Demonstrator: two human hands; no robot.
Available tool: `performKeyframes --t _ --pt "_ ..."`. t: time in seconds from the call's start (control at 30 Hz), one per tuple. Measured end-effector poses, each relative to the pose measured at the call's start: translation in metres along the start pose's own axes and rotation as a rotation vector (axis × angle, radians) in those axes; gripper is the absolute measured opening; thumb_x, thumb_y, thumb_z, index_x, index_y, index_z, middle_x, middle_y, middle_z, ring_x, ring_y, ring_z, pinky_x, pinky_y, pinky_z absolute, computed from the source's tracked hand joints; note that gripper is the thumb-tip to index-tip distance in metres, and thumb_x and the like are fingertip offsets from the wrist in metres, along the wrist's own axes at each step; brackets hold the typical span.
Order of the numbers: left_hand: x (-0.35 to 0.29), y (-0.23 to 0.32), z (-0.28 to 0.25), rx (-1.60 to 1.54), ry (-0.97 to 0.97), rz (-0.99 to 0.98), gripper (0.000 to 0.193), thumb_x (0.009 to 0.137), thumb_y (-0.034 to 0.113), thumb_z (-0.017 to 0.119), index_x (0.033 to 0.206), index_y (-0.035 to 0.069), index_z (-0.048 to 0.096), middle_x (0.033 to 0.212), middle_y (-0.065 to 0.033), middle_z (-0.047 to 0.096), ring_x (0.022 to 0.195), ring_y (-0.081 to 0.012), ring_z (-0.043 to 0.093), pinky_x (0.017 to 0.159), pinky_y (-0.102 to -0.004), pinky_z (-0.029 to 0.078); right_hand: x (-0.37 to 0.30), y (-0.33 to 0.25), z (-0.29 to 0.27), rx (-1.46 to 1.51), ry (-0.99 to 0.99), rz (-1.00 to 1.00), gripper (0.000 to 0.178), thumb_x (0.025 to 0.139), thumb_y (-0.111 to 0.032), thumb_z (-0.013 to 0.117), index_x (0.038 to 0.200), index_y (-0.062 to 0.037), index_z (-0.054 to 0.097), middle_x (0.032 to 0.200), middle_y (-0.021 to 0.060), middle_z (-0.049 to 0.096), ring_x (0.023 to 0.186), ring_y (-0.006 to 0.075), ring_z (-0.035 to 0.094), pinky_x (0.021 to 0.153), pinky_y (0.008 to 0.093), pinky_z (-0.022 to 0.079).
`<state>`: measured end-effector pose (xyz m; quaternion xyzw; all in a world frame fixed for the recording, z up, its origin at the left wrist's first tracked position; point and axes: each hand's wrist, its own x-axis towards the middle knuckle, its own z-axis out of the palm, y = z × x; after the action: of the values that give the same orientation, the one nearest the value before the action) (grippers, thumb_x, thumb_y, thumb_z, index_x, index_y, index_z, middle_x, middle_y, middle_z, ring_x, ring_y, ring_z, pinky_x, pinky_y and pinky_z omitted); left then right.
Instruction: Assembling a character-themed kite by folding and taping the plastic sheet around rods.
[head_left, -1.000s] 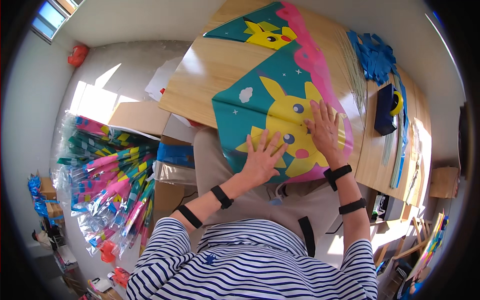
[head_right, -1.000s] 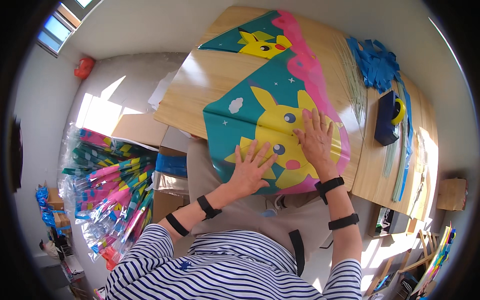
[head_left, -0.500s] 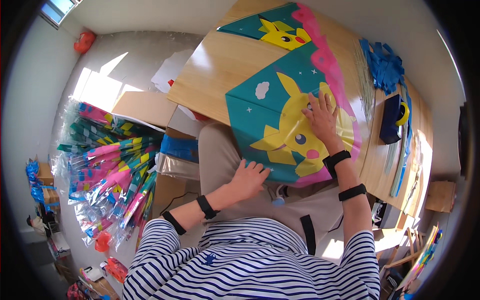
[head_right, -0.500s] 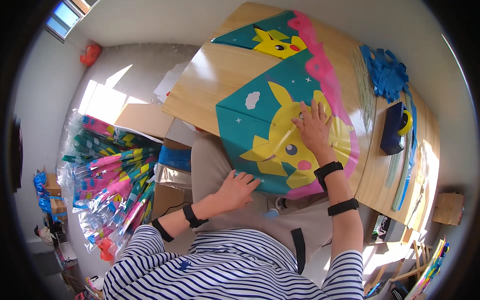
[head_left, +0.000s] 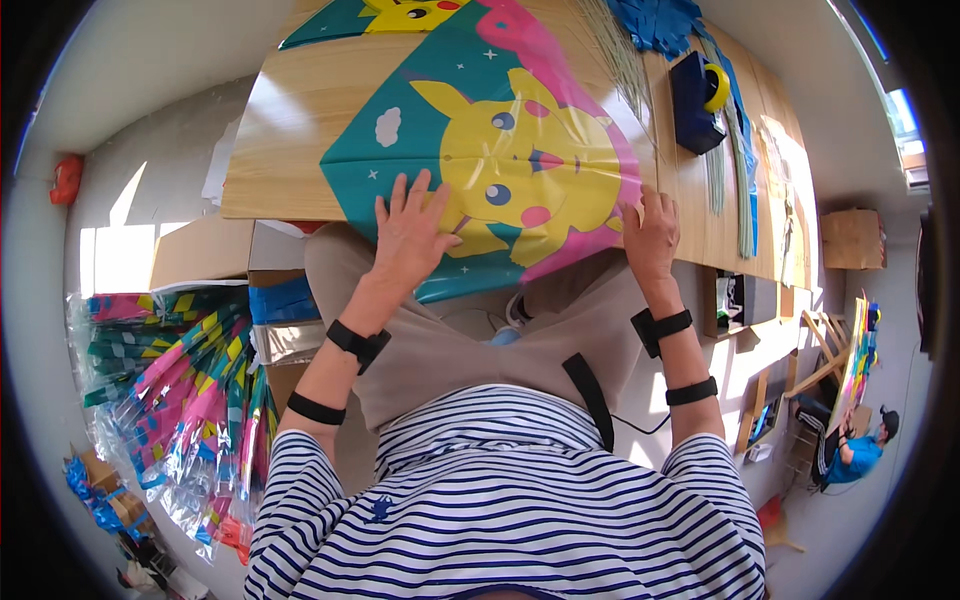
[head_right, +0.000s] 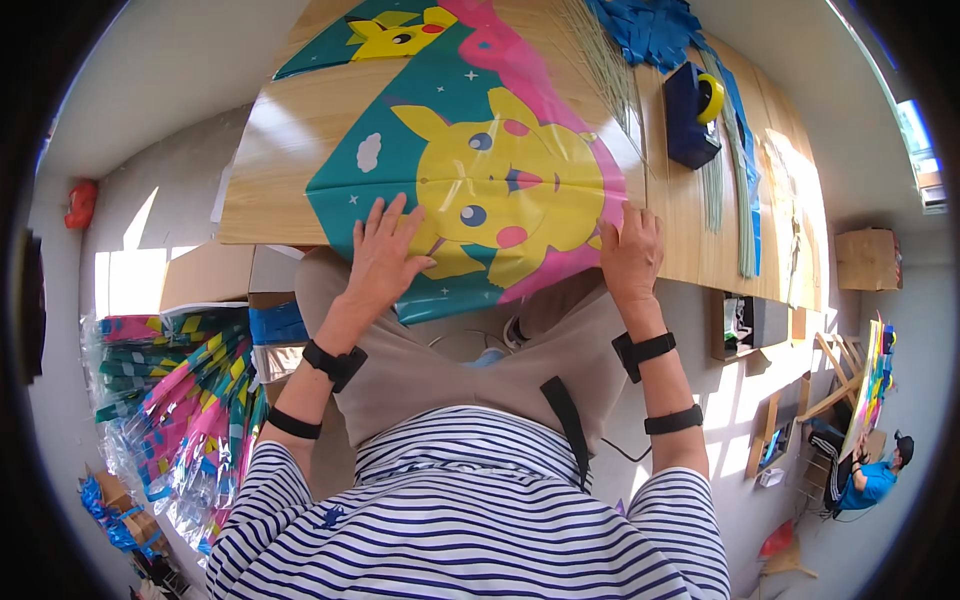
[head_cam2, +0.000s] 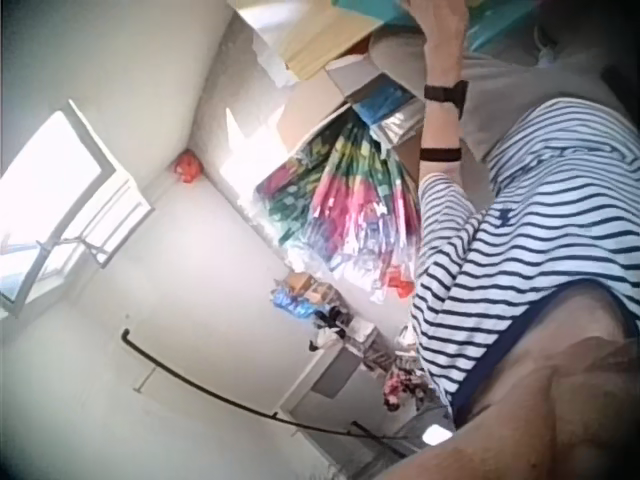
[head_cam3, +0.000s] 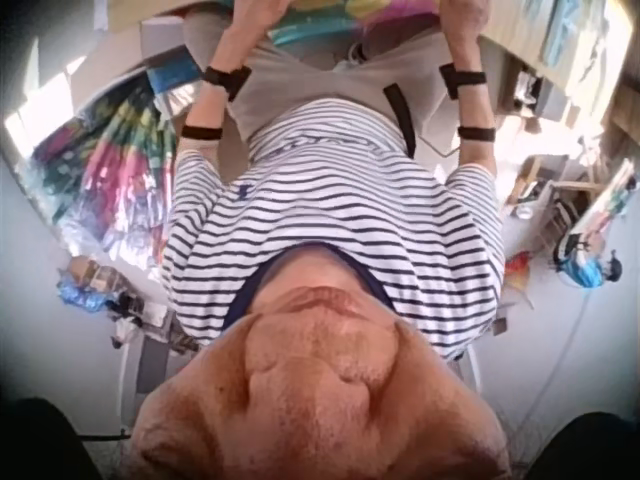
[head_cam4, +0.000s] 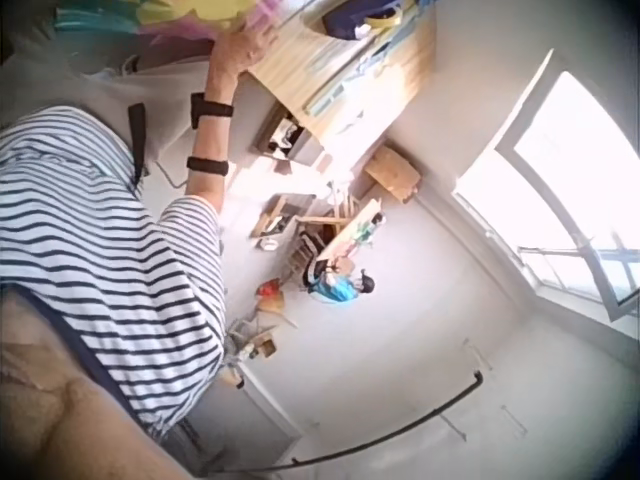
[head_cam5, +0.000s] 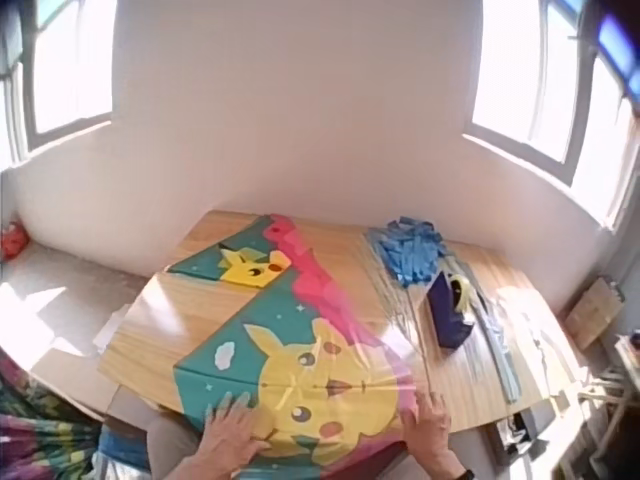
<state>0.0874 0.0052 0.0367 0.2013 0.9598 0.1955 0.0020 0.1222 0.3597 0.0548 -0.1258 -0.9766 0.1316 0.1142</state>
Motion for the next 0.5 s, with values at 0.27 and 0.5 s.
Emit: performKeyframes --t 0.27,0.5 --pt "0.015 -0.017 -0.001 0.047 -0.117 0.004 0.076 0.076 0.029 0.082 0.144 0.014 0.05 0.157 -0.0166 0.034 0.146 -0.0436 0.027 0.111 -0.066 0.027 -0.07 -0.001 0.001 1.078 -0.857 0.882 0.041 0.092 -0.014 0.07 0.129 -0.0047 0.055 0.085 0.0097 0.07 0.08 0.0182 0.07 0.069 0.0305 0.056" --pt "0.028 -0.034 -0.007 -0.046 -0.14 0.058 0.071 0.076 0.033 0.08 0.14 0.014 0.054 0.156 -0.0176 0.036 0.146 -0.0434 0.028 0.109 -0.066 0.029 -0.058 -0.003 0.043 1.701 -0.786 0.93 0.021 0.092 0.002 0.062 0.112 -0.002 0.057 0.09 0.0086 0.068 0.081 0.0191 0.07 0.071 0.0331 0.059"
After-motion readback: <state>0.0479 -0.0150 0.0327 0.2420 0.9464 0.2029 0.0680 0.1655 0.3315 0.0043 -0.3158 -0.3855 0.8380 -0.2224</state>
